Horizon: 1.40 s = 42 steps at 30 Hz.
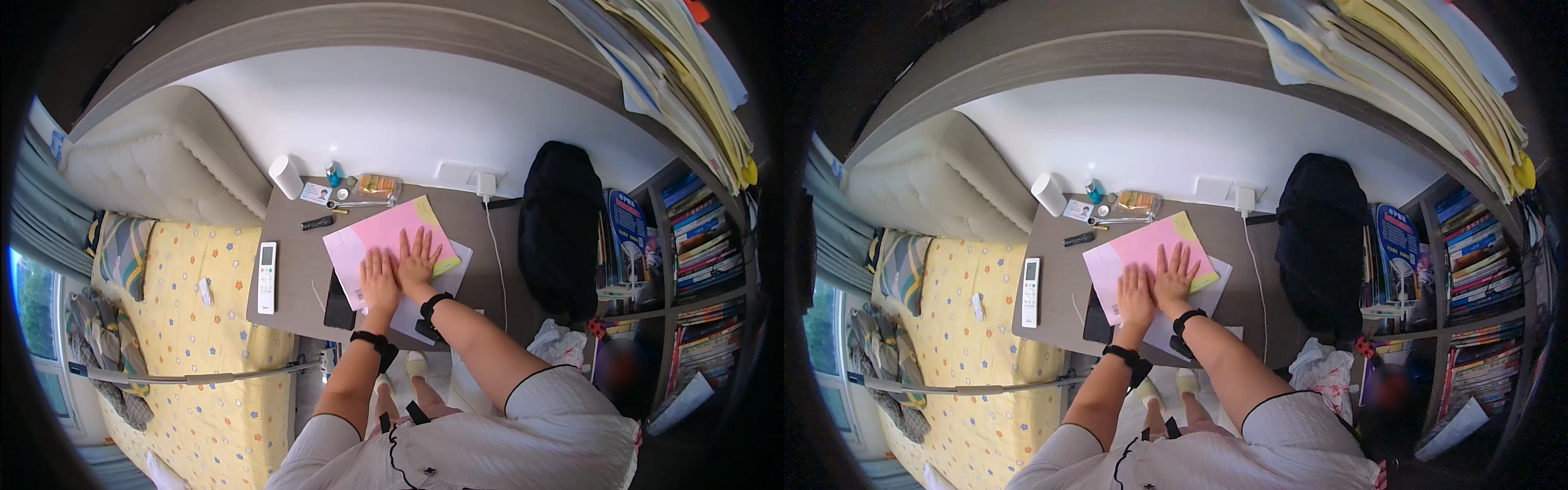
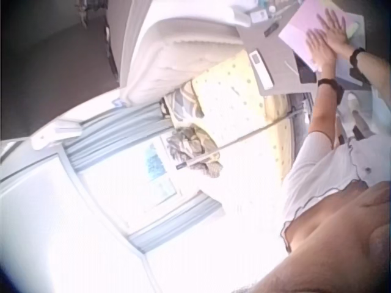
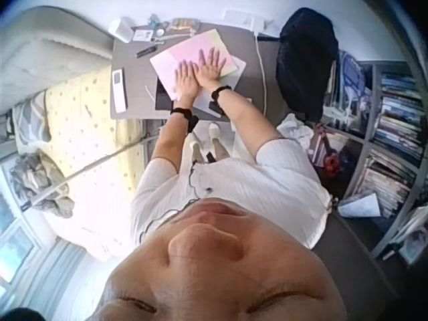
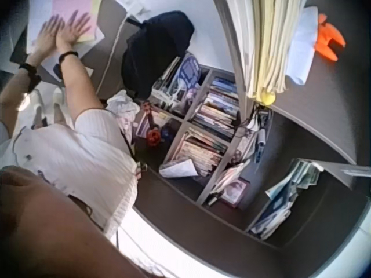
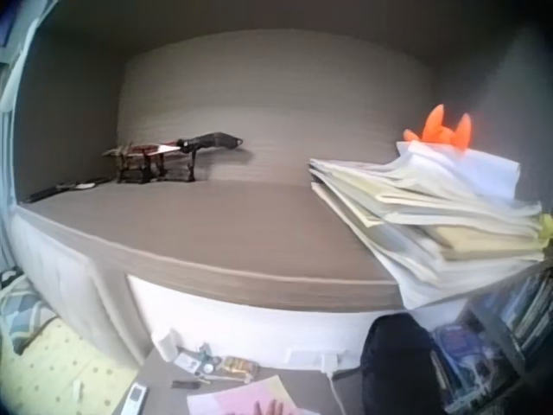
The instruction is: The person sorts through various papers, booklets, and a plastic bag on a desk, placing some items onto a bookshelf and flipping through the pages of a textbook.
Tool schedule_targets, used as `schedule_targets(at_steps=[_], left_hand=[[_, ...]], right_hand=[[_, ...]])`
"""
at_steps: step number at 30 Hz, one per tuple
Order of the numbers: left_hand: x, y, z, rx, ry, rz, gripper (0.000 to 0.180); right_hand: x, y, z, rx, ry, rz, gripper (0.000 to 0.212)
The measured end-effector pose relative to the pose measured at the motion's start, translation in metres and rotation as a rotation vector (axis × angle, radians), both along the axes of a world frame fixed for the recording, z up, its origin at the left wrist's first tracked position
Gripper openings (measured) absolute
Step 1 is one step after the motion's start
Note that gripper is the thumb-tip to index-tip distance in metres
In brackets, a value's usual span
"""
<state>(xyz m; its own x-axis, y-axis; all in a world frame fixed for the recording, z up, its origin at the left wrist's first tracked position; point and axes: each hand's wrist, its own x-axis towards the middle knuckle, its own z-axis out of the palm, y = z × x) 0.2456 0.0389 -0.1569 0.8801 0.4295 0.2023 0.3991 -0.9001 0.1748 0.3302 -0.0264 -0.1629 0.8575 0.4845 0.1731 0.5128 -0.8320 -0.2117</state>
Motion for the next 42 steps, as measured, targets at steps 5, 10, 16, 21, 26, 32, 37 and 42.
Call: schedule_targets(at_steps=[5, 10, 16, 21, 26, 32, 37, 42], left_hand=[[-0.006, -0.009, 0.018, -0.089, -0.059, 0.012, 0.060], [-0.009, -0.007, 0.023, -0.109, -0.056, -0.055, 0.077], [-0.027, 0.006, 0.026, -0.101, 0.025, -0.253, 0.095], [-0.022, 0.007, 0.008, -0.026, 0.063, -0.329, 0.092], [-0.016, 0.008, 0.005, 0.057, 0.176, -0.352, 0.081], [-0.007, 0.014, 0.033, 0.036, 0.145, -0.220, 0.033], [-0.025, 0.022, 0.132, 0.111, -0.110, -0.297, 0.022], [-0.076, 0.022, 0.230, 0.170, 0.111, -0.380, 0.015]], right_hand=[[0.014, -0.031, 0.005, 0.047, -0.057, 0.184, 0.053], [0.033, -0.049, 0.019, 0.112, -0.101, 0.253, 0.054], [0.049, -0.072, 0.025, 0.098, -0.113, 0.458, 0.058], [0.062, -0.097, 0.031, -0.071, -0.091, 0.907, 0.067], [0.062, -0.096, 0.024, -0.149, -0.296, 1.013, 0.052], [0.063, -0.066, 0.053, -0.012, -0.349, 0.905, 0.020], [0.034, -0.077, 0.157, 0.067, -0.377, 0.810, 0.014], [0.031, -0.123, 0.248, -0.063, 0.026, 0.845, 0.015]])
